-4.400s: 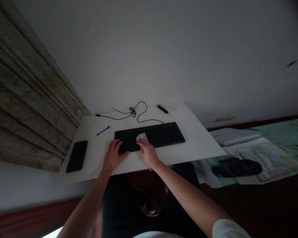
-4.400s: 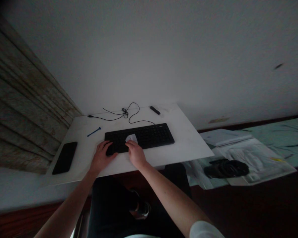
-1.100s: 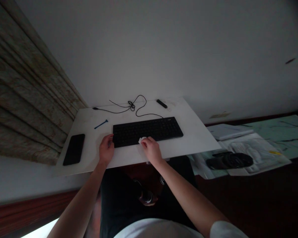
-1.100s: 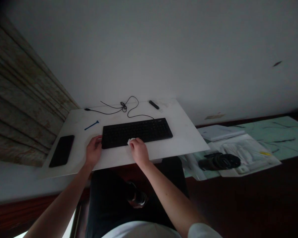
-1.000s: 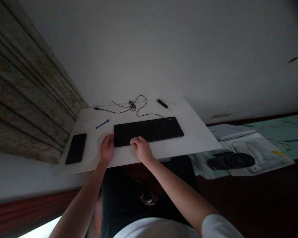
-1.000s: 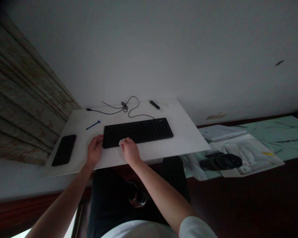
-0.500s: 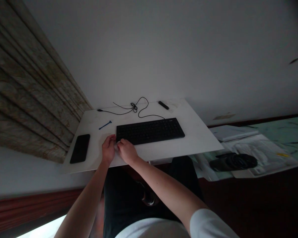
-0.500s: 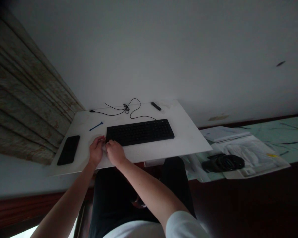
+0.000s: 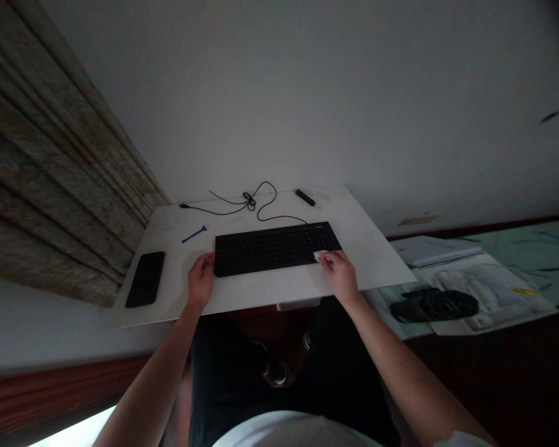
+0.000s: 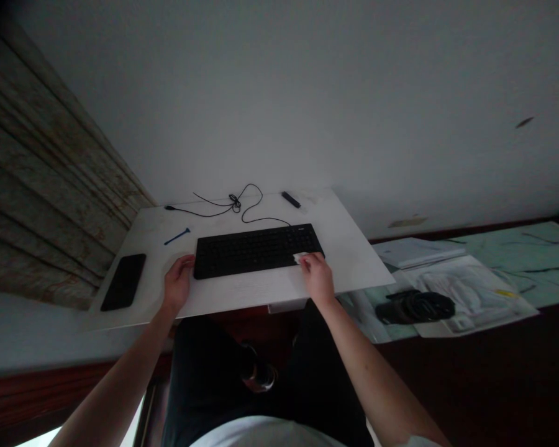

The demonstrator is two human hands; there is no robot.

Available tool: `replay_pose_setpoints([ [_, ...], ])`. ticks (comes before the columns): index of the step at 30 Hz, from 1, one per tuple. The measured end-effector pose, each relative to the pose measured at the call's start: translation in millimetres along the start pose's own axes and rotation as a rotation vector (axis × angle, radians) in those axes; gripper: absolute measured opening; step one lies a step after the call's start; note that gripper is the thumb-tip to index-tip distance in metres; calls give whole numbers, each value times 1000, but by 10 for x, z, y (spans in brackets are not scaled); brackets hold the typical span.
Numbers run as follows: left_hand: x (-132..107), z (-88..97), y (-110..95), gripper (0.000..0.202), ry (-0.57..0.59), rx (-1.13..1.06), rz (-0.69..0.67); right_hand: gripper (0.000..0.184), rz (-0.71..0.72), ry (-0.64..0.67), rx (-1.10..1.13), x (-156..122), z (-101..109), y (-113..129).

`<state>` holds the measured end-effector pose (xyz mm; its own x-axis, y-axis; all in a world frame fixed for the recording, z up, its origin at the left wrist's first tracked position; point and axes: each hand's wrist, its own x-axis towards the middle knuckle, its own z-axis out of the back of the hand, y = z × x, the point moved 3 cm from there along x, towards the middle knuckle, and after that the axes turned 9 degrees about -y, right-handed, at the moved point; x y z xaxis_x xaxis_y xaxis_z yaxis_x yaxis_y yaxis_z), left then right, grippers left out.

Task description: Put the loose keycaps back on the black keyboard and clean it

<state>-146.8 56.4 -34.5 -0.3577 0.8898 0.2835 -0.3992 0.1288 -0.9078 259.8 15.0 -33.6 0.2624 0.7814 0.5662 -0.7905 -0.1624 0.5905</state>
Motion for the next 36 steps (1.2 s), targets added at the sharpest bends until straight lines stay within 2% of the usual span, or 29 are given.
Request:
replay_pose_setpoints([
  [2,3,-1,32,28,-23,-50,25,22,-39,-64,-49,72,204,-242],
  [4,6,-5,65,28,-40,-102,43,21,-58,-94,-78,105,307,-358],
  [7,11,-10,103,27,-57,-149,55,20,-34,-42,-67,42,207,-226],
  [10,16,-10,114,26,-58,-157,56,18,60,100,-13,-129,-144,239],
  [14,19,-7,95,27,-53,-158,56,20,226,342,22,-336,-744,1089],
  [18,25,20,83,28,-94,-119,27,22,367,557,-24,-407,-1261,1850],
  [21,27,72,92,29,-177,-58,-2,24,484,652,-58,-405,-1522,2262],
  [23,22,110,102,30,-236,-44,-3,24,531,688,-74,-375,-1631,2439],
  [26,8,148,106,29,-295,-54,8,25,551,726,-84,-277,-1739,2569],
  [29,2,156,98,28,-307,-50,7,28,527,747,-113,-102,-1853,2575],
  [33,15,130,87,27,-275,-5,-23,30,476,752,-121,238,-2073,2516],
  [36,26,84,86,28,-206,20,-26,28,424,734,-99,510,-2229,2472],
])
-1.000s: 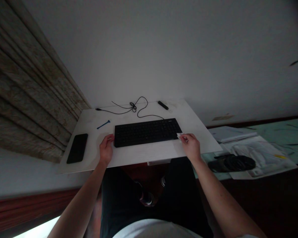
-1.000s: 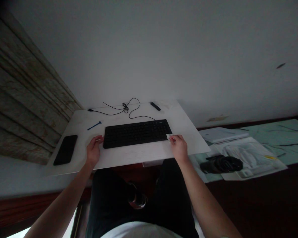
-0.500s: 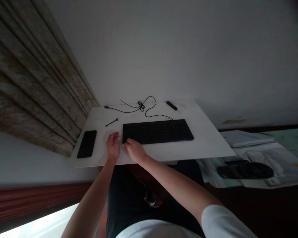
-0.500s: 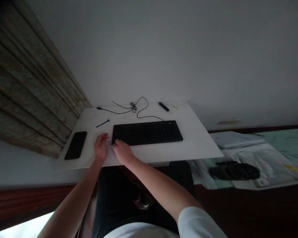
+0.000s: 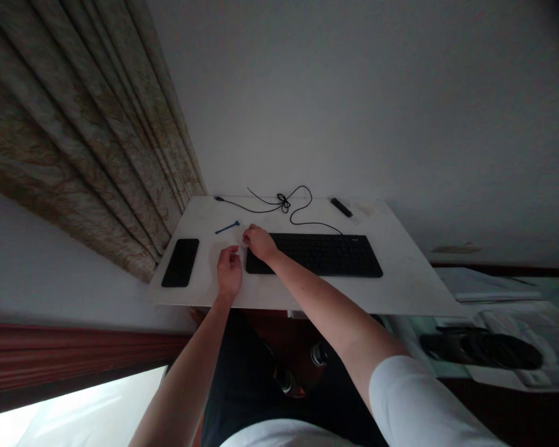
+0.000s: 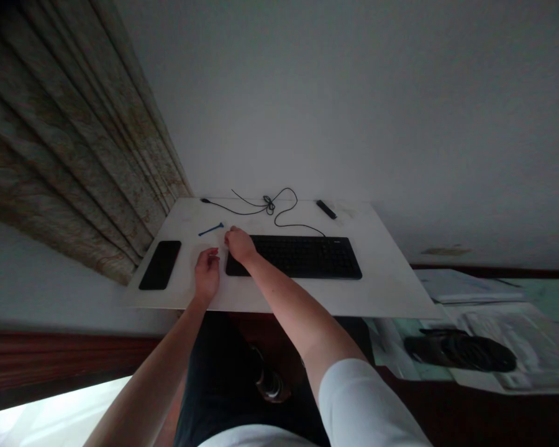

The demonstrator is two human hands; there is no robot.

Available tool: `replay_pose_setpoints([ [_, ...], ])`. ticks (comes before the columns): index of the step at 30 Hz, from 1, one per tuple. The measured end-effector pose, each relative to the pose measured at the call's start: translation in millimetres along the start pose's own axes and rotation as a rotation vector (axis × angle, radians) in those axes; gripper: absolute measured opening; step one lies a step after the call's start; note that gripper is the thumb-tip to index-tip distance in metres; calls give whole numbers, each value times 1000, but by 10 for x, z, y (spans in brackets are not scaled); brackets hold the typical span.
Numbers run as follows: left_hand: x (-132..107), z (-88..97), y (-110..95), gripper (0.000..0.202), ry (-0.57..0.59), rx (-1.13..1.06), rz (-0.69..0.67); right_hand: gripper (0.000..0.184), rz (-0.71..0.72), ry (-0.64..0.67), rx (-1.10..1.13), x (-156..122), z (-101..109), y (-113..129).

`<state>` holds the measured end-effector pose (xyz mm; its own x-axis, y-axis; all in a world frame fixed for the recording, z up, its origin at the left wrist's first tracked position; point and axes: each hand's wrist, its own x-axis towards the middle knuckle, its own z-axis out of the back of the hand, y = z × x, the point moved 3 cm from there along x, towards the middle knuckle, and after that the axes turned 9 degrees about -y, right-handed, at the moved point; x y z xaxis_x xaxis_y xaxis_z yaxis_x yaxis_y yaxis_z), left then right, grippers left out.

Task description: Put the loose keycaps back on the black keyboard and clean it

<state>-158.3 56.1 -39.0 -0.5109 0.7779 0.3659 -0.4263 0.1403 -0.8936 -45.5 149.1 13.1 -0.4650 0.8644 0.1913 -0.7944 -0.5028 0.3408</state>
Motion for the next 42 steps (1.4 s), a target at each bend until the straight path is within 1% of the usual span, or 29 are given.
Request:
replay_pose_setpoints([
  [3,-13,-52,-7,32,99,3,1,27,-84,-37,-4,143,48,-130],
  [5,-22,-70,-19,30,138,-2,-1,27,-116,-55,-15,121,62,-165],
  [6,-25,-74,-26,29,147,-5,-2,27,-99,-55,-13,75,58,-158],
  [8,-27,-71,-41,26,147,-6,-5,28,-5,-41,5,-74,31,-99],
  [12,-14,-48,-53,22,92,34,-7,28,200,-14,64,-416,-35,53],
  [15,-8,-48,-41,23,77,68,-11,25,284,16,73,-501,-35,58],
  [17,-6,-55,-34,26,76,89,-19,25,302,29,50,-434,3,-15],
  [18,-5,-59,-34,27,79,99,-27,25,288,26,34,-373,29,-71],
  [21,-2,-79,-53,29,123,112,-71,28,184,-14,7,-173,101,-262],
  [23,-2,-95,-77,28,169,104,-106,29,133,-43,27,-106,124,-372],
  [25,-4,-109,-95,29,207,92,-131,30,140,-52,54,-128,137,-472],
  [29,-10,-138,-89,32,233,74,-138,32,190,-24,56,-340,228,-754],
  [31,-8,-153,-74,34,230,70,-129,33,175,-15,42,-440,295,-898],
  [33,-4,-165,-59,34,222,70,-119,34,150,-16,32,-487,328,-956],
  [34,-1,-169,-53,35,220,73,-114,35,142,-18,30,-485,322,-936],
  [36,2,-174,-45,35,225,81,-107,37,141,-21,28,-432,264,-803],
  [40,6,-164,-36,37,232,93,-101,37,187,-21,20,-222,94,-365],
  [42,7,-157,-34,38,238,92,-104,35,214,-14,15,-140,55,-211],
])
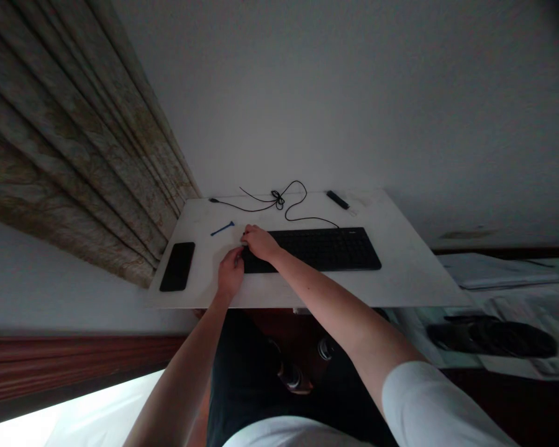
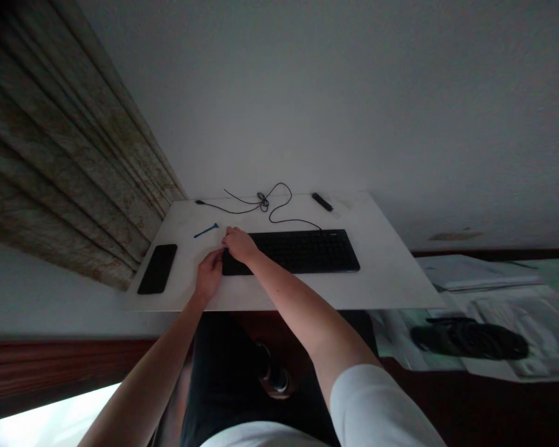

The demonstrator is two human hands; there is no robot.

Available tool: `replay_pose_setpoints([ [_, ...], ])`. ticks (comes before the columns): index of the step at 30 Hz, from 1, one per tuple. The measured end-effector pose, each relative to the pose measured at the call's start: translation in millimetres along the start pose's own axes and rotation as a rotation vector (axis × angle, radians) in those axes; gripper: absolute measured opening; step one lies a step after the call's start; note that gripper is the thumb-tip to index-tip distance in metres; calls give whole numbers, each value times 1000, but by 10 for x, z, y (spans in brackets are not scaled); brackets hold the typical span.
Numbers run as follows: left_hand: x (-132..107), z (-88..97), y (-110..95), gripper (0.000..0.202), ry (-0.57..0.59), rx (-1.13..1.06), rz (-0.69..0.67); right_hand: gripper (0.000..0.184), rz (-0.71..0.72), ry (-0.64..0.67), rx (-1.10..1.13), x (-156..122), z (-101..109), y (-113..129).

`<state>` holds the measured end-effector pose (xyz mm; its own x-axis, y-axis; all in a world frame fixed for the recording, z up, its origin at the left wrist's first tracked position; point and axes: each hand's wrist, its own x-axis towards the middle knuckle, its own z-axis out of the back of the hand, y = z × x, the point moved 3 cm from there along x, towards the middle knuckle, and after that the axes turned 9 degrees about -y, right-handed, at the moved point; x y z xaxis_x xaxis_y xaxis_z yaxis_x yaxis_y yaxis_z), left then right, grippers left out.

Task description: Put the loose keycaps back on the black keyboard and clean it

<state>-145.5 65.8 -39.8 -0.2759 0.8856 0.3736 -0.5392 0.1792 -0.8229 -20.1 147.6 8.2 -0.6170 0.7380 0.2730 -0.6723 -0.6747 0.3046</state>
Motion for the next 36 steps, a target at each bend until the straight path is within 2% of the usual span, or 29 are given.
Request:
replay_pose_setpoints([
  [2,0,3,2,39,8,-1,-1,34,15,5,-1,38,6,39],
  [5,3,6,5,39,2,3,7,34,-12,-4,-11,-60,83,-83],
  [10,4,3,10,38,-8,-6,5,28,-92,-37,-59,-529,303,-563],
  [17,-2,6,1,36,-4,-10,7,31,-188,-126,-101,-1315,744,-1289],
  [24,-2,25,-34,36,-7,-12,5,36,-296,-169,-184,-1862,1091,-1875],
  [28,-2,18,-37,37,2,7,26,33,-470,-233,-254,-2179,1242,-2158],
  [32,-6,2,-18,39,11,62,70,30,-640,-265,-307,-2427,1271,-2188],
  [36,-14,0,-20,40,23,68,77,31,-705,-332,-331,-2444,1171,-1972],
])
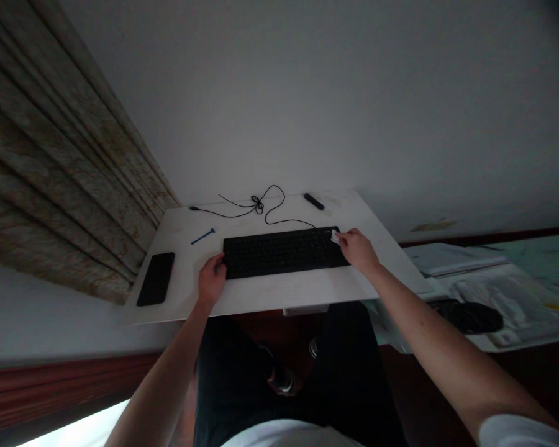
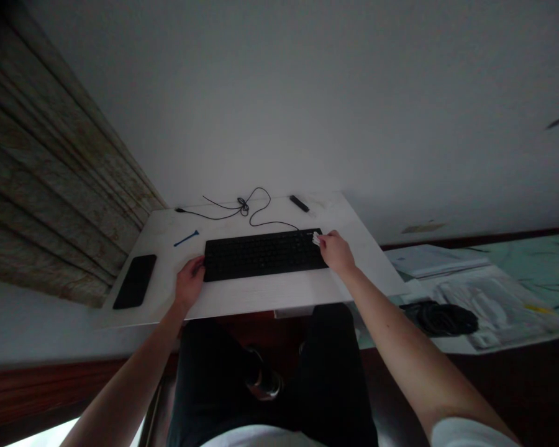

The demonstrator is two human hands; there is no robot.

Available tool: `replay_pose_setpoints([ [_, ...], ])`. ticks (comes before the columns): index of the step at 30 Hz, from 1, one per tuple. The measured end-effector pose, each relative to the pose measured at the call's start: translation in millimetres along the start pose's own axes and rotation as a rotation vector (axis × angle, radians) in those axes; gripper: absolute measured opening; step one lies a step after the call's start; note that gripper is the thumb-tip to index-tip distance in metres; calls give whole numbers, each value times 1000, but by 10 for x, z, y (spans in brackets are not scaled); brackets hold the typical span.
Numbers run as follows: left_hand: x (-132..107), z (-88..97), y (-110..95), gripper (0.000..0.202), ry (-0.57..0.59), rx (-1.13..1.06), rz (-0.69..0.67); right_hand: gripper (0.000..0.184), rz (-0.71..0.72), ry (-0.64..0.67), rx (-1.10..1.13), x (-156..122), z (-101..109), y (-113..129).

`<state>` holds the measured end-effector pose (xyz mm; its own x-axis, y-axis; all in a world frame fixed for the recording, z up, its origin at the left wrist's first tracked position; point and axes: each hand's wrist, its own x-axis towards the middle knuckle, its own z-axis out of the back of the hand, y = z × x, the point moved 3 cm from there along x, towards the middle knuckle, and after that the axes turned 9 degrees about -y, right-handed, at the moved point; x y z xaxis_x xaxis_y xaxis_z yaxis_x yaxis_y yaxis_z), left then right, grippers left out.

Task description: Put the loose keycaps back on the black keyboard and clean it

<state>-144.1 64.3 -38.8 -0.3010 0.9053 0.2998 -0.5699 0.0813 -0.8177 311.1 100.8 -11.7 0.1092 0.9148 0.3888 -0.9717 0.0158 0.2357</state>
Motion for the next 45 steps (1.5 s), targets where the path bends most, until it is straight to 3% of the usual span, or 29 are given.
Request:
replay_pose_setpoints([
  [5,-2,3,-1,40,5,-24,0,31,26,-9,140,-87,-101,584],
  [12,3,-3,21,41,0,-50,2,28,110,76,322,-185,-346,1747],
  [19,0,-6,44,45,21,-112,13,32,377,190,459,-415,-549,2829],
  [23,3,11,59,44,20,-108,10,27,562,241,503,-573,-571,3103],
  [25,2,15,59,43,14,-107,1,27,620,250,502,-625,-535,3068],
  [28,-2,2,61,45,15,-138,8,30,642,237,450,-658,-434,2816],
  [35,-7,-23,81,43,22,-167,44,38,575,166,273,-639,-173,1684],
  [41,-23,-5,77,44,27,-135,47,41,316,10,234,-632,-2,545],
  [45,-22,-3,76,45,31,-119,32,38,119,-99,171,-650,70,133],
])
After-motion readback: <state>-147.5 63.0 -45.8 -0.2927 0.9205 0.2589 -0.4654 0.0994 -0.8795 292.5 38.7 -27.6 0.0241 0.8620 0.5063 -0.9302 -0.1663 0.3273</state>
